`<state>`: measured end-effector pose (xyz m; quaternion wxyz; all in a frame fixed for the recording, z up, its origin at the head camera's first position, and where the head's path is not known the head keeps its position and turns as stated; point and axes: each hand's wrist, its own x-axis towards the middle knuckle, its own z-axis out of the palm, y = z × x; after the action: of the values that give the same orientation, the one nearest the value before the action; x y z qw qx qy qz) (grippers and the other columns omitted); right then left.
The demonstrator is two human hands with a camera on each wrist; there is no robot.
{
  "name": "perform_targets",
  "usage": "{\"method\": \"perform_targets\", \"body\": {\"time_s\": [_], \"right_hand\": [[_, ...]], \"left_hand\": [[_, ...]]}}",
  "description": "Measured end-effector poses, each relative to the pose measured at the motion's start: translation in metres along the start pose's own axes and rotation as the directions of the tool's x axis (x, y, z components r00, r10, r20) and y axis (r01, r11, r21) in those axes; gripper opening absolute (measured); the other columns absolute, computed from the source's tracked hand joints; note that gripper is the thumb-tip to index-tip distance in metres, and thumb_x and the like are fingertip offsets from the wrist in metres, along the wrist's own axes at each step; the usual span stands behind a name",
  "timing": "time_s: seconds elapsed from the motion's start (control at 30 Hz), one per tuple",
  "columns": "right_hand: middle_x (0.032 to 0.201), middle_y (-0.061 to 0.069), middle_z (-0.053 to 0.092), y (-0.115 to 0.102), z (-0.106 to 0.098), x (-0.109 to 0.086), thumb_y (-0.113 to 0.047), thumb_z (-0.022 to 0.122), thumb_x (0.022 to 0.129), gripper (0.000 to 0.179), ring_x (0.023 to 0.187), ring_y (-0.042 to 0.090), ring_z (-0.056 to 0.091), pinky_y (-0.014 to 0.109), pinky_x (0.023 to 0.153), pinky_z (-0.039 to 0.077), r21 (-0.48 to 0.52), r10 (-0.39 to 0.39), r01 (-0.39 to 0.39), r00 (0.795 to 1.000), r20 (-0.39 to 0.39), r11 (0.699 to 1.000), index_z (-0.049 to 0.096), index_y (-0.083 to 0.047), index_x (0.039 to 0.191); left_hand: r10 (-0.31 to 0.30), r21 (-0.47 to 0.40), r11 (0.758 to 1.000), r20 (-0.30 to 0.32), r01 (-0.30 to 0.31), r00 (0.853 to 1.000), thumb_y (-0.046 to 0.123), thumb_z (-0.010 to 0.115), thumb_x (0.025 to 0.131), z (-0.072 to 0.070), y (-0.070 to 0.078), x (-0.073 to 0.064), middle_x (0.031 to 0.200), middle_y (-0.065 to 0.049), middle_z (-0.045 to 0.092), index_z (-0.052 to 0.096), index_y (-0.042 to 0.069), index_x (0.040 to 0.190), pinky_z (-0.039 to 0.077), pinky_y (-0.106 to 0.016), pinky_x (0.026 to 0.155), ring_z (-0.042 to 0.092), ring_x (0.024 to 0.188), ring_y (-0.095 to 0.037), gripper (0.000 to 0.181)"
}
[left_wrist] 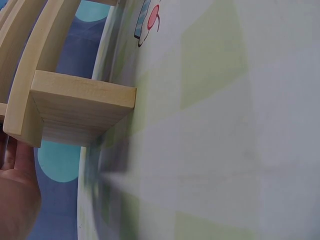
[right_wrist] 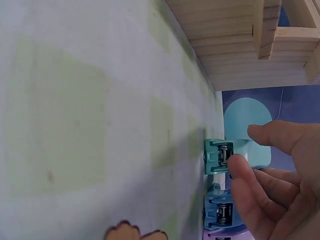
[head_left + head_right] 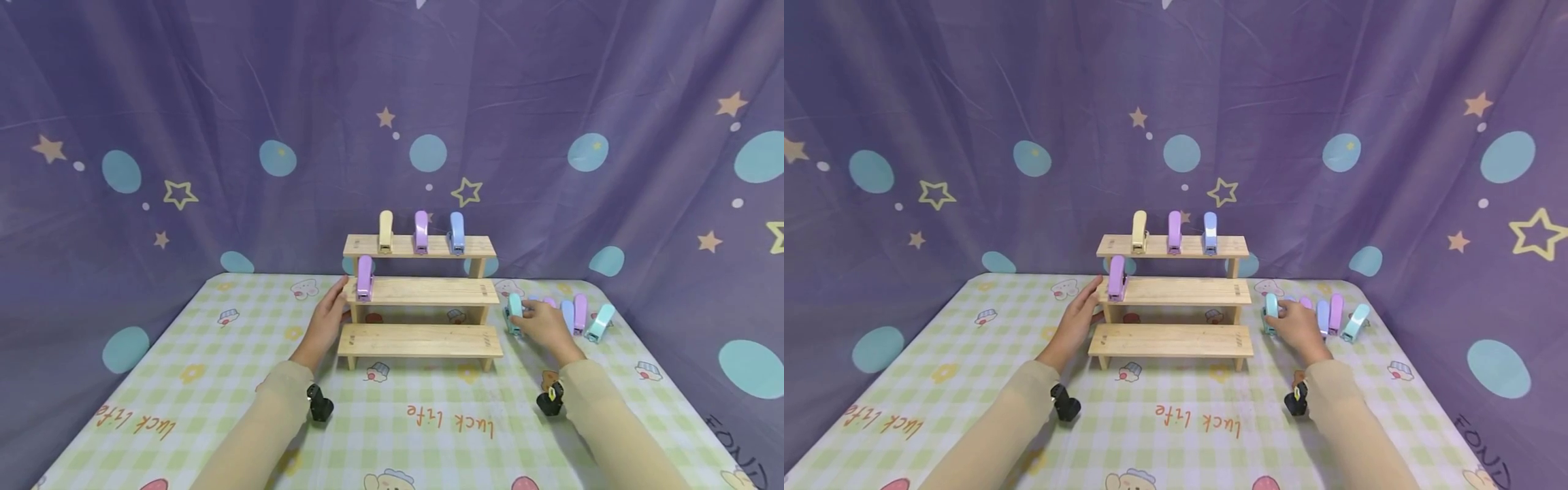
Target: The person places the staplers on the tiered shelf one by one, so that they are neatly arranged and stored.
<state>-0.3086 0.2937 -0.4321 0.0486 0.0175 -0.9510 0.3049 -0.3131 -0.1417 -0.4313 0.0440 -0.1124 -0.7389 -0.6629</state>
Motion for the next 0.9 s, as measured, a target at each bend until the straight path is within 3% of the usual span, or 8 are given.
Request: {"method": "perform_targets", "body": {"time_s": [0.23,0.4,0.67,0.9], "right_hand": [[0.111,0.026,0.07,-0.0001,0.0065,-0.0006,-0.029,0.07,0.096,0.066,0.069,0.022,0.071,0.037,0.065,0.06,0.066,0.037,-0.038,0.999,0.003,0.997,0.047,0.016,0.138],[0.113,0.029,0.068,-0.0024,0.0092,-0.001,-0.026,0.07,0.095,0.066,0.063,0.021,0.069,0.031,0.052,0.058,0.127,0.07,-0.07,0.998,0.007,0.989,0.046,0.016,0.139],[0.103,0.022,0.071,-0.0043,0.0095,-0.0009,-0.024,0.072,0.093,0.063,0.062,0.02,0.069,0.03,0.054,0.059,0.157,0.082,-0.087,0.996,0.038,0.984,0.05,0.013,0.138],[0.109,0.024,0.069,-0.0048,0.0101,-0.0033,-0.028,0.072,0.093,0.066,0.063,0.019,0.069,0.034,0.062,0.06,0.106,0.065,-0.069,0.997,0.047,0.992,0.049,0.013,0.138]], "left_hand": [[-0.014,-0.017,1.0,0.001,0.014,1.0,0.027,0.034,0.112,0.0005,0.0023,-0.001,0.162,-0.005,0.028,0.026,0.018,0.16,0.035,-0.052,0.115,0.038,0.141,-0.031,0.05],[-0.049,-0.042,0.998,0.017,0.05,0.999,0.023,0.033,0.112,-0.0005,0.0044,0.0003,0.164,-0.006,0.022,0.023,0.015,0.161,0.033,-0.053,0.116,0.032,0.144,-0.032,0.051],[-0.018,-0.03,0.999,0.007,0.018,1.0,0.023,0.033,0.112,0.0005,0.0012,0.0014,0.163,-0.006,0.025,0.024,0.015,0.161,0.036,-0.049,0.115,0.037,0.142,-0.032,0.05],[0.008,0.005,1.0,-0.021,-0.007,1.0,0.027,0.034,0.112,0.0012,-0.0021,0.0012,0.162,-0.005,0.029,0.028,0.018,0.16,0.041,-0.047,0.112,0.041,0.139,-0.031,0.049]]}}
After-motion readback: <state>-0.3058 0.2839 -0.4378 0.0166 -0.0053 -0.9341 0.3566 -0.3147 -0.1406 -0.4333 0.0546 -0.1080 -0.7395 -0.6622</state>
